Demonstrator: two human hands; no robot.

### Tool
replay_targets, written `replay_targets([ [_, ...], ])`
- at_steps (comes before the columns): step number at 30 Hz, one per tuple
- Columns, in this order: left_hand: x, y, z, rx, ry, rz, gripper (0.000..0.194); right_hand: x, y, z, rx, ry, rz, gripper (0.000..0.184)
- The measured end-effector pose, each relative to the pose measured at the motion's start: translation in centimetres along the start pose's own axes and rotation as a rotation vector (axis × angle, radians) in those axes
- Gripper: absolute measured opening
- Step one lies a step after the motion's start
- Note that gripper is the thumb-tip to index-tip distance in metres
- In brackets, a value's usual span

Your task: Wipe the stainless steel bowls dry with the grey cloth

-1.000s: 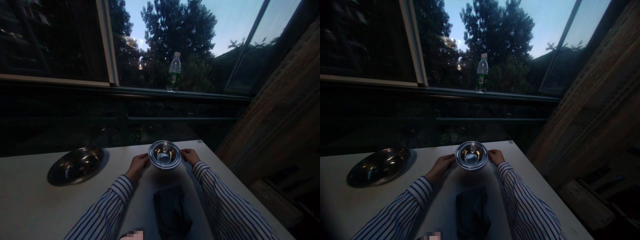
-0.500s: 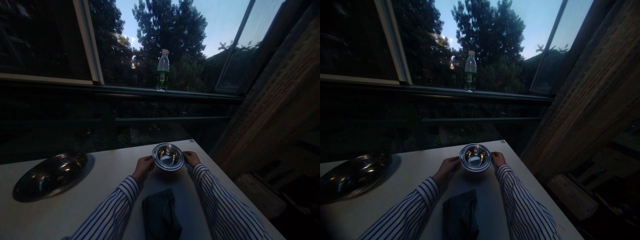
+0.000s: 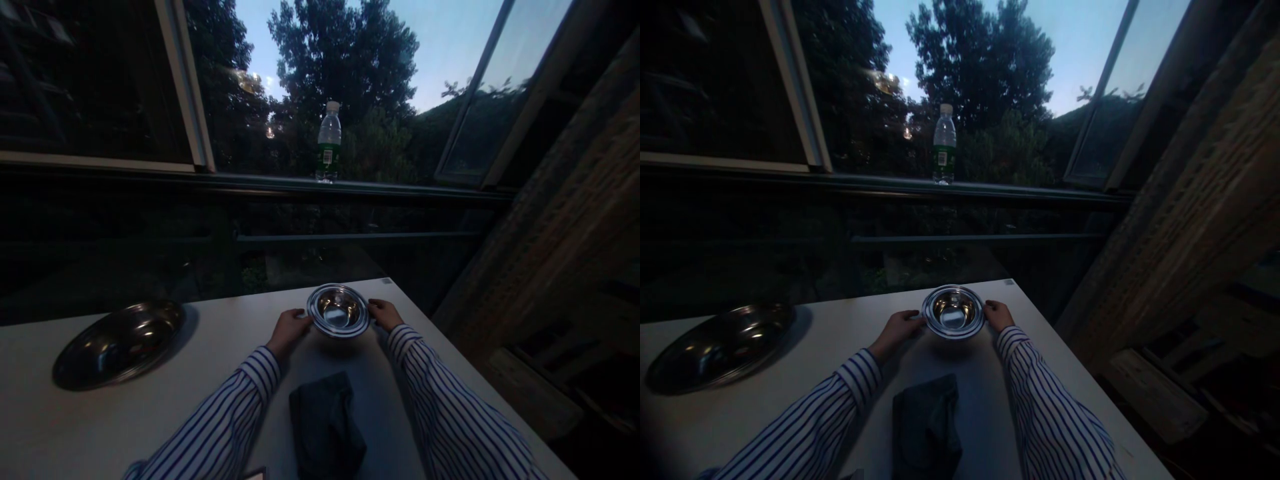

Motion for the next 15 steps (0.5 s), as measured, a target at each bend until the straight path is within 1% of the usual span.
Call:
replay_targets([
  [2,-0.1,1.0,1.3,-0.031,-0.005,-0.02,0.032,0.7,1.1,1.0,-0.046,0.037,0.045,0.029],
  [4,0.0,2.4,3.1,-0.059,-0.007,-0.046,0.032,1.9,3.1,1.8,-0.071,0.064,0.116,0.027],
  [7,0.7,4.9,5.9,-0.096,-0.022,-0.074,0.032,4.4,8.0,1.3,-0.004,0.071,0.271,0.022],
  [9,1.6,6.7,7.6,-0.108,-0.04,-0.078,0.031,6.1,12.1,0.4,0.049,0.072,0.375,0.023],
  [11,2.7,8.6,9.0,-0.117,-0.056,-0.079,0.029,7.5,16.3,-1.0,0.111,0.081,0.462,0.023],
  [12,3.2,9.7,9.6,-0.118,-0.065,-0.081,0.03,8.4,18.5,-2.2,0.165,0.112,0.543,0.024],
  [13,3.7,10.7,10.1,-0.123,-0.074,-0.081,0.031,8.9,20.5,-3.3,0.201,0.13,0.59,0.024],
  [15,4.9,12.8,10.8,-0.129,-0.091,-0.068,0.036,9.2,23.5,-5.6,0.266,0.147,0.621,0.025],
])
Point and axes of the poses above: each hand's wrist, its own y-axis away from the middle knuckle, its own z-axis out of the back of the hand, x = y × z, the point moved 10 cm from there along -y, towards the middle knuckle, and after that the axes turned 5 degrees about z, right-handed, at the moved point
